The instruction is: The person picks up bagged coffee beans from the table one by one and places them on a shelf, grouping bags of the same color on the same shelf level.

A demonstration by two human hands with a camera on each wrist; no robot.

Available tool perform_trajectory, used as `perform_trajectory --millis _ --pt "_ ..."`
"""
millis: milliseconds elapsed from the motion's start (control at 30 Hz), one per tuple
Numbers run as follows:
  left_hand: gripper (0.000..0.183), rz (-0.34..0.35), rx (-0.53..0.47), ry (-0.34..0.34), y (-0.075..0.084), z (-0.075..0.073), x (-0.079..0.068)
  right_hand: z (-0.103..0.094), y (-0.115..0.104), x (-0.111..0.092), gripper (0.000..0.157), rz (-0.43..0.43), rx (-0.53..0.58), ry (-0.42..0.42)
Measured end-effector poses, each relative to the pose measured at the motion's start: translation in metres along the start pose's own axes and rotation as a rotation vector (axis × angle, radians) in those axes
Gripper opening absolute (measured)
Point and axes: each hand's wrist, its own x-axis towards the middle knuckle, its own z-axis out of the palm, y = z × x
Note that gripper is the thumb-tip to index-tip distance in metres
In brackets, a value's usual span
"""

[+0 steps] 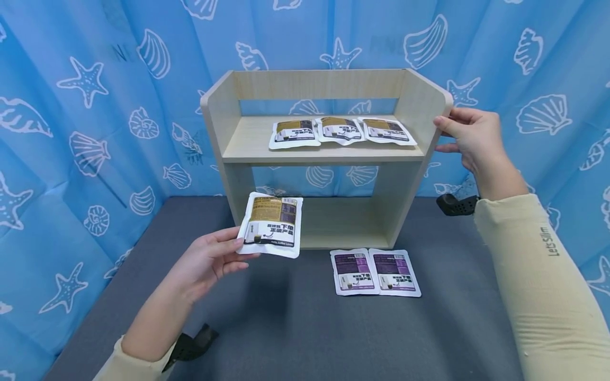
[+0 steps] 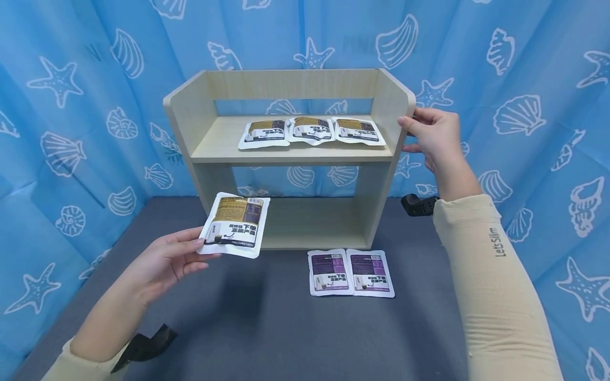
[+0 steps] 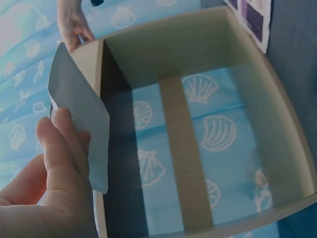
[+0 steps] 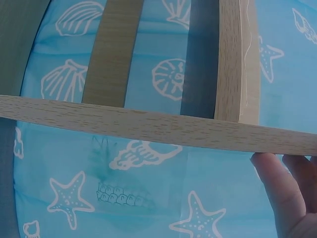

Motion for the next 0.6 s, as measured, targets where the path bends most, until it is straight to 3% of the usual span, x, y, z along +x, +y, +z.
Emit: perform_trajectory --millis 600 --pt "0.051 0.103 -0.079 -0.009 0.036 0.015 0.009 0.000 0.001 0.001 0.060 0.007 -0.041 0.018"
